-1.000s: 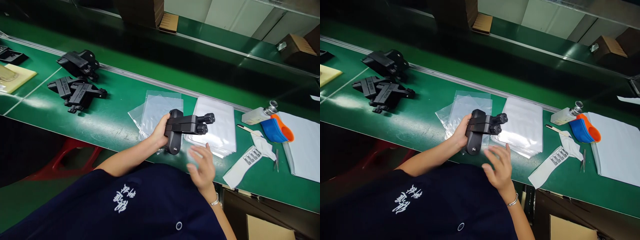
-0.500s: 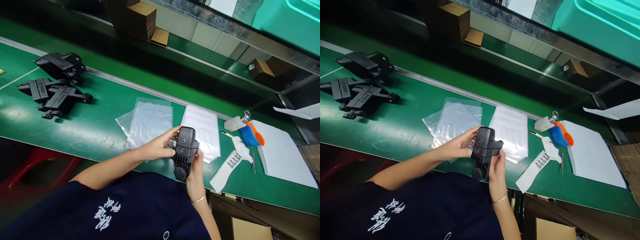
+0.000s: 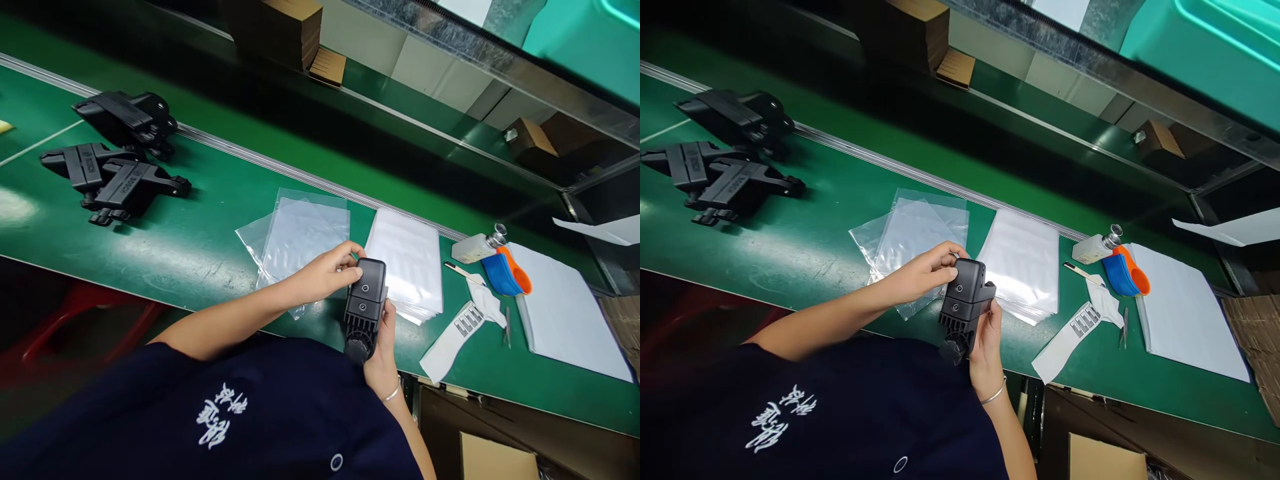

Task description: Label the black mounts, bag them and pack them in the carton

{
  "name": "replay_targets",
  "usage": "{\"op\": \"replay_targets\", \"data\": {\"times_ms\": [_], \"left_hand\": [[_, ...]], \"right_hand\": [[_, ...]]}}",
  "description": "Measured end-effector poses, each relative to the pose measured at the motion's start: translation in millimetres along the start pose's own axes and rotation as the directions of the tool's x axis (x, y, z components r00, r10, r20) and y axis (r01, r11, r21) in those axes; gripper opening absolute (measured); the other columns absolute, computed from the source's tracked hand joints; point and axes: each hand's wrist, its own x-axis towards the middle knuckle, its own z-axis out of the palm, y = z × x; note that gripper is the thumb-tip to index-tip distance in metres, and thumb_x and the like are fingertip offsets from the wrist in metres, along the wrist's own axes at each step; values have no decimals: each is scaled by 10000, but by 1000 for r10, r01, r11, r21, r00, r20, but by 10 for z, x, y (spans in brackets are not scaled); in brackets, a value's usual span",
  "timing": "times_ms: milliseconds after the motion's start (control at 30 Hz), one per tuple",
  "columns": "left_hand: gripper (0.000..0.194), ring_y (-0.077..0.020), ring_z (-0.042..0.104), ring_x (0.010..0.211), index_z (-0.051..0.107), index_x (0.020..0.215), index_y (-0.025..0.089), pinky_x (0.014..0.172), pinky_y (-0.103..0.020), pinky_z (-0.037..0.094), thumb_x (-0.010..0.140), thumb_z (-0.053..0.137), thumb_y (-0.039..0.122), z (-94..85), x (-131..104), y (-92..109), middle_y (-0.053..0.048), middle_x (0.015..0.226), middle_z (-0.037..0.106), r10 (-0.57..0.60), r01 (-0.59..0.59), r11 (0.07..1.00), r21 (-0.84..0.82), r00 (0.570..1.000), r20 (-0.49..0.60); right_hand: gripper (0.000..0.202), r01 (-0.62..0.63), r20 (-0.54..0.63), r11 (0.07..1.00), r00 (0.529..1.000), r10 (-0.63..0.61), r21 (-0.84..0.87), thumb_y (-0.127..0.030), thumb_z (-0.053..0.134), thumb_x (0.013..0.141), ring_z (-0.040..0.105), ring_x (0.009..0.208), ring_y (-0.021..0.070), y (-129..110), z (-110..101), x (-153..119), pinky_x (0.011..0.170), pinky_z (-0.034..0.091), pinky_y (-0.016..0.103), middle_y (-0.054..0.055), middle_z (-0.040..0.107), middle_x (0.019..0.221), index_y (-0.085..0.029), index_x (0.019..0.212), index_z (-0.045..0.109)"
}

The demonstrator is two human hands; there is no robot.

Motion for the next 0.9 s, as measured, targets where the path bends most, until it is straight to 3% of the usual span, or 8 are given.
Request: {"op": "replay_targets", "data": {"times_ms": [133,267,333,433,567,700,800,900], "left_hand": [[805,-301,627,1053,436,1416,255,906,-383,465,694,786,325,-123,-211,-5,-110,1199,654,73,-80,996,44,986,148],[777,-336,564,1209,538,1356,296,1064,-461,401,638,830,241,-229,-384,-83,-97,1335,593,106,-123,987,99,981,162],[797,-318,565,1212,521,1361,308,1055,-458,419,634,839,230,-240,-411,-136,-92,1331,587,81,-83,997,8,985,150],[915,-274,627,1099,436,1401,317,913,-381,513,605,887,320,-197,-399,-229,-92,1254,611,-16,59,952,-301,990,143],[729,-172,665,827,588,1218,216,683,-239,527,624,833,563,-93,-361,-408,-72,1032,676,-262,292,700,-652,954,146],[471,-136,661,730,680,1016,141,658,-225,537,757,750,528,-56,-362,-591,-70,918,700,-410,396,480,-783,890,199],[383,-133,668,707,693,999,134,664,-224,539,829,699,477,-90,-353,-634,-70,880,711,-436,418,433,-798,872,221],[473,-168,677,708,702,1040,146,669,-265,543,852,620,572,-141,-280,-617,-78,849,725,-457,455,474,-754,859,231]], "right_hand": [[557,186,-138,982,974,-179,43,-575,618,804,654,1031,221,-58,13,117,942,530,425,48,684,1121,-265,1262,550],[663,403,-86,914,910,-405,-32,-498,790,665,675,984,242,-193,-98,24,884,553,418,53,694,1084,-286,1249,558],[698,398,-9,915,917,-399,-69,-532,792,669,679,984,251,-271,-144,-6,890,555,425,68,696,1078,-270,1272,557],[716,293,50,949,956,-289,-115,-640,735,702,689,912,253,-384,-161,30,785,596,402,96,695,1063,-226,1266,584],[448,173,16,971,985,-172,-166,-571,730,758,641,605,158,-456,-79,139,520,568,281,39,689,809,-188,982,663],[448,122,-14,974,992,-127,-192,-605,721,751,569,467,108,-421,13,199,464,510,229,-22,604,617,-176,824,614],[451,132,-24,965,990,-141,-229,-609,703,762,569,472,110,-404,25,197,461,504,235,-21,604,638,-177,847,609],[402,239,8,911,968,-251,-337,-567,690,793,586,517,121,-452,49,141,484,516,246,-9,633,709,-192,919,620]]}}
